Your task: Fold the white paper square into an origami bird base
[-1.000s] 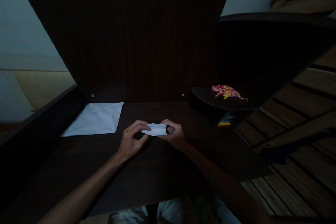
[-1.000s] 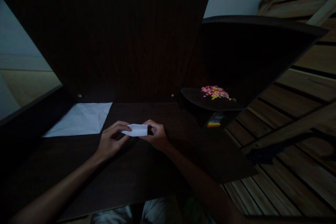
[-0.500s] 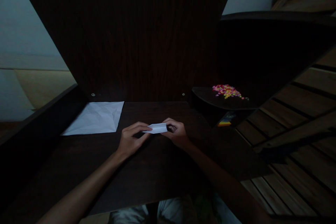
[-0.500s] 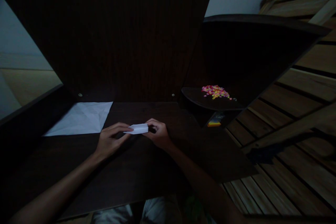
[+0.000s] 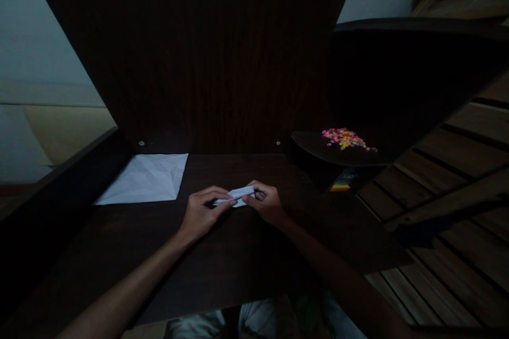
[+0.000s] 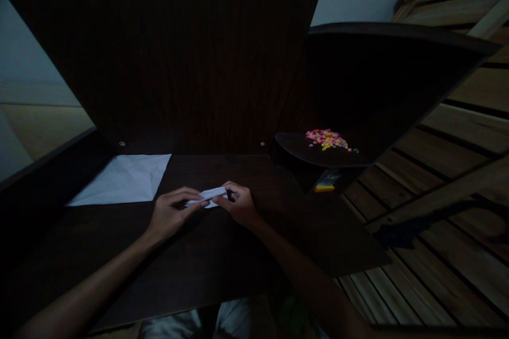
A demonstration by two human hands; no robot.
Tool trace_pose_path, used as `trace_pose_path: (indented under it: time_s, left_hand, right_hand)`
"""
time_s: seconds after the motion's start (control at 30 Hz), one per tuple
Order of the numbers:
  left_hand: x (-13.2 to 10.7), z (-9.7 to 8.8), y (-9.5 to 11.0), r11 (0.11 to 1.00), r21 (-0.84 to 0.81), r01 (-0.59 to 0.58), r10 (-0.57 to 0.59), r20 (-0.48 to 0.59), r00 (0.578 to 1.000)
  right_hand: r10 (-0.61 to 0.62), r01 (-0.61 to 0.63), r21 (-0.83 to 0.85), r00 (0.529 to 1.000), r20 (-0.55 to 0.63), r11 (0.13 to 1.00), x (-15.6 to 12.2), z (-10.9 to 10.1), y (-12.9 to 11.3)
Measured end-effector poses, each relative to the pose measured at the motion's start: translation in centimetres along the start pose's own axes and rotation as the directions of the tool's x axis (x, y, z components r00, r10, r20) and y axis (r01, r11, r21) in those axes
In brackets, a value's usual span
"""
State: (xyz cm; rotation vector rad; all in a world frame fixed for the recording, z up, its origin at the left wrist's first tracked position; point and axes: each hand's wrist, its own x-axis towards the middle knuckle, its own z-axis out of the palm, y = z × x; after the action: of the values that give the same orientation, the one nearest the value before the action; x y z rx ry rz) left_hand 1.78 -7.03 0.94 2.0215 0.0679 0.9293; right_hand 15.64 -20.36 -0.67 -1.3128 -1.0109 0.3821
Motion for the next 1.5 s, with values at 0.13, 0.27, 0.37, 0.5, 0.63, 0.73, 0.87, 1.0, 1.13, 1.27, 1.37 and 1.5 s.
trace_pose_path:
  time_s: [0.13,0.27,0.37,0.5,0.63,0.73,0.87,1.0,1.13,1.27,1.37,1.5]
  left_hand:
    - [0.07,0.03,0.45,0.998,-0.023,0.058,-0.057,0.021,0.998]
    - [-0.11,0.33,0.45,0.98,-0.08,0.18,-0.182,-0.021,0.983]
    - [-0.25,0.67,0.26,0.951,-0.204,0.233,-0.246,-0.044,0.968]
    - [-0.37,0.85,0.04,0.942,-0.232,0.242,-0.257,-0.035,0.966]
    - [-0.46,0.8,-0.02,0.948,-0.213,0.236,-0.25,-0.04,0.967]
    - [-0.42,0.73,0.15,0.951,-0.195,0.238,-0.25,-0.04,0.967]
    - [-0.14,0.62,0.47,0.944,-0.206,0.256,-0.26,0.01,0.966]
    - [0.06,0.48,0.47,0.949,-0.141,0.281,-0.277,0.047,0.96]
    - [-0.01,0.42,0.5,0.946,-0.112,0.304,-0.3,0.053,0.953]
    - [-0.04,0.45,0.66,0.94,-0.146,0.309,-0.303,0.064,0.951]
    - [0.01,0.4,0.58,0.945,-0.148,0.292,-0.285,0.066,0.956]
    - [0.07,0.23,0.57,0.97,-0.051,0.238,-0.236,0.05,0.971]
  right_hand:
    - [0.051,-0.05,0.023,0.998,-0.03,0.998,0.04,0.06,-0.06]
    - [0.074,-0.072,0.048,0.996,-0.049,0.996,0.09,0.06,-0.14]
    - [0.088,-0.086,0.031,0.995,-0.055,0.996,0.1,0.03,-0.17]
    - [0.097,-0.096,0.032,0.994,-0.051,0.995,0.07,0.02,-0.14]
    - [0.086,-0.084,0.038,0.995,-0.051,0.996,0.05,0.05,-0.13]
    - [0.072,-0.071,0.022,0.996,-0.055,0.997,0.06,0.08,-0.15]
    - [0.061,-0.059,0.035,0.997,-0.05,0.998,0.08,0.09,-0.2]
    - [0.064,-0.064,0.001,0.997,-0.036,0.998,0.1,-0.1,-0.39]
    - [0.048,-0.05,-0.064,0.998,-0.028,0.997,0.13,-0.3,-0.5]
    - [0.063,-0.065,-0.031,0.996,-0.059,0.997,0.19,-0.27,-0.46]
    - [0.086,-0.083,0.045,0.994,-0.068,0.996,0.3,-0.39,-0.47]
    - [0.099,-0.09,0.13,0.993,-0.061,0.987,0.46,-0.8,-0.26]
